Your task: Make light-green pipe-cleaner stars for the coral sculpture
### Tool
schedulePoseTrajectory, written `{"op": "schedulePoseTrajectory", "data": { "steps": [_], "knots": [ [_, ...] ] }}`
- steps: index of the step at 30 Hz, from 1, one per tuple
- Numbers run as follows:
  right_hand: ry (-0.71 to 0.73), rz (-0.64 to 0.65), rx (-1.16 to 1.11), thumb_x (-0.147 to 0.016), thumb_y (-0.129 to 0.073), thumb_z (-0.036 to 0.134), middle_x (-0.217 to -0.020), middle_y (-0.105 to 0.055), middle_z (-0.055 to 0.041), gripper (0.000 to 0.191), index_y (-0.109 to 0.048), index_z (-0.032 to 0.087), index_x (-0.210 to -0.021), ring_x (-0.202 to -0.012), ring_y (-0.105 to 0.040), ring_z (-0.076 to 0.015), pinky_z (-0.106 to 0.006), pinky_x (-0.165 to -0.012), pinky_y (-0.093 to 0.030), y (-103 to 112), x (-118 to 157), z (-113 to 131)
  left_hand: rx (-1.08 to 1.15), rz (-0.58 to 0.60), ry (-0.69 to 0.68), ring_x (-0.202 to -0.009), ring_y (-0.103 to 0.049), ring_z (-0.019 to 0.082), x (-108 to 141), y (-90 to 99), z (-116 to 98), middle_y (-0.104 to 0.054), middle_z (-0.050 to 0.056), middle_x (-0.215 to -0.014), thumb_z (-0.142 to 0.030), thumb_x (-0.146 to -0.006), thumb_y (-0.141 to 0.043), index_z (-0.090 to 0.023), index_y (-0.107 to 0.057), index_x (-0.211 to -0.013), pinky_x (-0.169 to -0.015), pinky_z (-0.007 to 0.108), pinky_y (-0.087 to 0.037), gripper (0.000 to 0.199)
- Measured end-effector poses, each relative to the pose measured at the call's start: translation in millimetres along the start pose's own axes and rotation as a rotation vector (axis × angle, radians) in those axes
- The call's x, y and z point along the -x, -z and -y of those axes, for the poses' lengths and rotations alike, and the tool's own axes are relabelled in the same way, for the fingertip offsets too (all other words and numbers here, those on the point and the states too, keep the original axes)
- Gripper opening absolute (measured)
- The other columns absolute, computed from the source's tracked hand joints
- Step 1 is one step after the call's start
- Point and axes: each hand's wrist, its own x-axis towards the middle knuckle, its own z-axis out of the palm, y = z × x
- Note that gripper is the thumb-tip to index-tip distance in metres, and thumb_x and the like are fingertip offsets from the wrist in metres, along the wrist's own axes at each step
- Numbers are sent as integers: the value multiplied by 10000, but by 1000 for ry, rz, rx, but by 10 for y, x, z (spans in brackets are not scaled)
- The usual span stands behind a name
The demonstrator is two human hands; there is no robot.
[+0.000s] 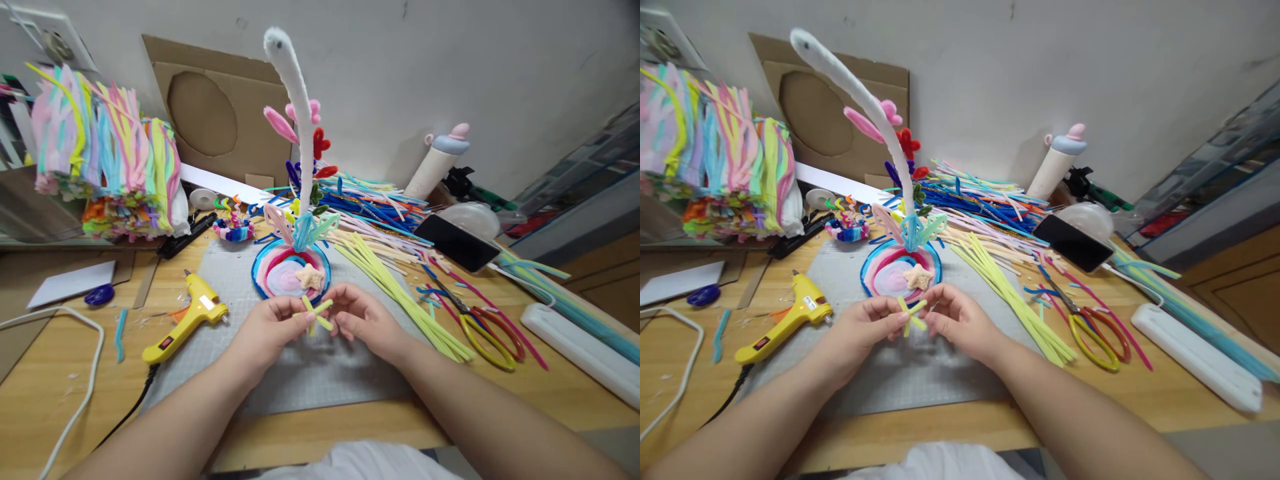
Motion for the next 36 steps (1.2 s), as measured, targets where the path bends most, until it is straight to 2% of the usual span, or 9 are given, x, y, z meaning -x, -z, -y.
{"op": "schedulePoseTrajectory", "data": {
  "steps": [3,6,11,15,19,24,30,36],
  "knots": [
    [-70,5,0,-751,-670,454,-743,-587,-1,302,-574,178,-831,-558,-514,-82,-180,-432,-353,-75,9,1,5,2,-9,-522,-424,79,-15,-2,20,-542,-27,-543,-375,-632,-754,-140,-595,-594,-541,209,-319,286],
    [-122,-28,-1,-774,-640,446,-633,-572,19,292,-568,165,-736,-472,-458,-55,-181,-433,-355,-129,27,-2,65,24,35,-538,-455,90,-23,-9,37,-571,1,-578,-426,-692,-706,-124,-629,-655,-545,214,-340,314],
    [-186,-105,-64,-734,-661,460,-569,-564,29,324,-552,160,-679,-438,-460,-52,-183,-425,-347,-143,32,14,221,-57,115,-629,-554,129,-29,6,32,-649,61,-731,-483,-728,-654,-111,-665,-843,-569,229,-399,390],
    [-220,-117,-80,-718,-674,461,-557,-561,32,330,-555,155,-683,-432,-467,-50,-169,-406,-311,-143,21,22,107,5,73,-558,-496,93,-31,11,32,-604,19,-646,-424,-690,-709,-118,-643,-742,-525,207,-365,316],
    [-187,-112,-110,-772,-599,522,-590,-576,16,375,-560,151,-733,-448,-497,-60,-164,-393,-286,-119,18,-46,-7,9,20,-475,-401,62,-22,2,42,-532,-27,-536,-366,-687,-714,-133,-583,-624,-487,199,-311,275],
    [-130,-139,-167,-844,-421,614,-638,-601,-10,483,-562,152,-826,-466,-529,-80,-174,-393,-293,-63,16,-130,21,-52,3,-504,-419,68,-10,-2,46,-542,-26,-570,-349,-688,-713,-137,-594,-679,-485,193,-293,243],
    [-127,-129,-31,-745,-656,482,-587,-559,39,333,-547,168,-767,-433,-462,-54,-174,-416,-312,-118,19,-61,19,-132,-10,-465,-360,49,-45,19,58,-482,-56,-508,-366,-642,-749,-128,-622,-714,-462,182,-250,279],
    [-128,-185,1,-779,-610,502,-572,-555,34,345,-542,168,-719,-435,-448,-56,-181,-411,-297,-102,5,-89,167,-119,56,-542,-464,64,-58,28,40,-585,1,-701,-456,-696,-694,-139,-649,-872,-467,168,-299,365]
  ]
}}
